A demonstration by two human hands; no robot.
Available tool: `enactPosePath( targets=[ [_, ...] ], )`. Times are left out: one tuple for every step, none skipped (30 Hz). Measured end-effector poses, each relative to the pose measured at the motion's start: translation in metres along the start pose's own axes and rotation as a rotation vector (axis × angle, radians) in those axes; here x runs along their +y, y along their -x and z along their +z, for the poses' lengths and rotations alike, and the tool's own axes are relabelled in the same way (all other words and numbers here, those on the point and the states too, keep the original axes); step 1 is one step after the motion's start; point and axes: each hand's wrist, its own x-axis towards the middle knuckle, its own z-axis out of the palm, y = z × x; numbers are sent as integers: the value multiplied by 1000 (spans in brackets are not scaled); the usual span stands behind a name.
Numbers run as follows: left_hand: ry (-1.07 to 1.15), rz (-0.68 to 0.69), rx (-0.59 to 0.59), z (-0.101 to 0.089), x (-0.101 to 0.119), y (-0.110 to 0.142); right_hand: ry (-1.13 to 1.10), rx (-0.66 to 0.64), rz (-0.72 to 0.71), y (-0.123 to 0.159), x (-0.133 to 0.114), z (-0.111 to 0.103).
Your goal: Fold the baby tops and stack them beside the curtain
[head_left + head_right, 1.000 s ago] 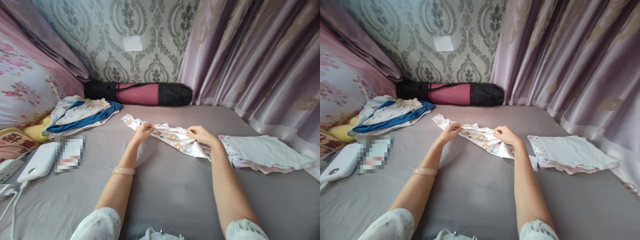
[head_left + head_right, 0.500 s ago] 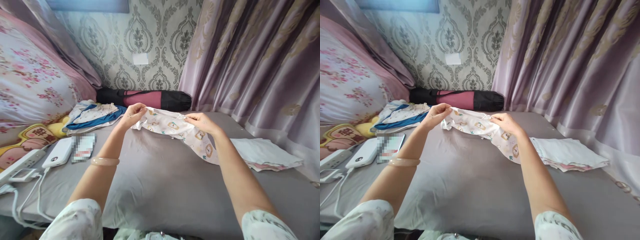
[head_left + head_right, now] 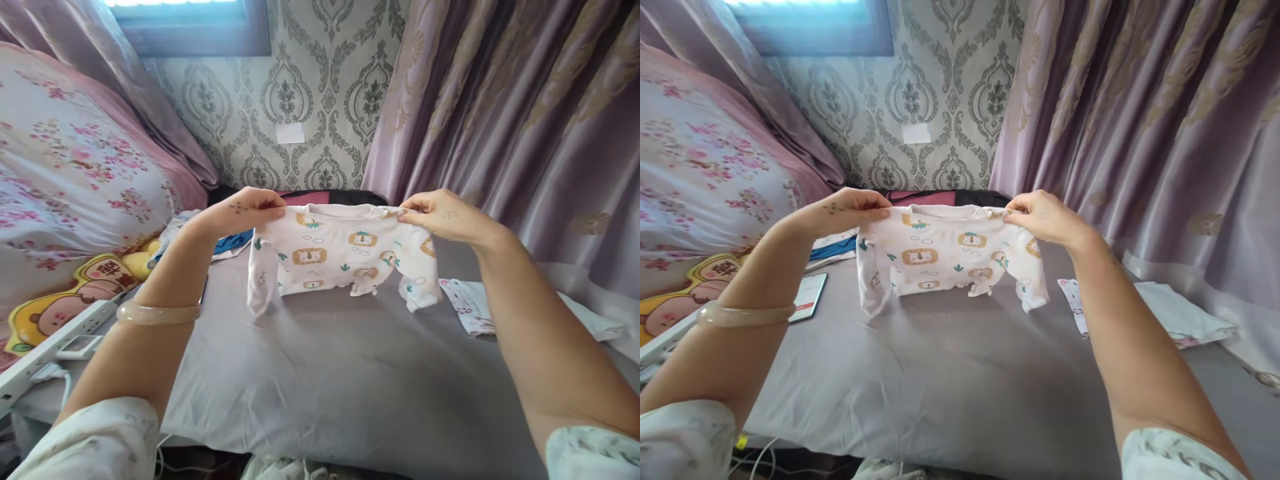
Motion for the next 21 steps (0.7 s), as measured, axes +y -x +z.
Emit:
enactPosePath(
  targets=[
    [-33, 25, 0, -3, -1, -3, 36, 69, -10, -1, -1, 0],
    [-74, 50, 15, -4, -3, -5, 71, 120, -28, -2, -2, 2],
    [-120, 72, 50, -3, -4, -8, 104, 156, -55, -3, -3, 3],
    [-166, 93, 112, -1, -4, -10, 137, 191, -90, -5, -4, 5],
    [-205, 116, 206, 2, -4, -12, 169, 237, -127, -7, -4, 6],
    [-233, 141, 325, 6, -2, -14, 201, 299, -158, -9, -5, 8],
    [-251, 166, 447, 11, -1, -16, 232, 375, -177, -11, -5, 10],
    [-262, 189, 551, 17, 1, -18, 262, 443, -188, -14, -6, 12],
    [-272, 204, 615, 22, 3, -21, 290, 486, -194, -17, -6, 15],
    [-284, 206, 636, 27, 4, -24, 317, 497, -202, -20, -6, 17],
    [-297, 197, 629, 31, 5, -27, 342, 490, -212, -23, -5, 21],
    [-307, 179, 622, 34, 5, -30, 361, 490, -218, -26, -4, 24],
    [-309, 156, 629, 37, 5, -34, 374, 511, -214, -29, -3, 28],
    [-302, 135, 643, 38, 4, -38, 377, 553, -201, -33, -1, 31],
    [-290, 118, 652, 39, 4, -41, 370, 600, -182, -36, 2, 34],
    [-278, 102, 653, 39, 3, -45, 356, 635, -164, -39, 4, 37],
    [-268, 88, 654, 40, 2, -48, 339, 650, -150, -41, 7, 39],
    [-262, 74, 662, 41, 2, -50, 323, 654, -139, -43, 9, 40],
    [-259, 64, 678, 42, 1, -52, 311, 657, -129, -44, 11, 41],
    [-258, 58, 691, 44, 0, -54, 303, 664, -118, -45, 12, 41],
    [-259, 56, 688, 46, -1, -55, 299, 666, -111, -45, 13, 42]
  ],
)
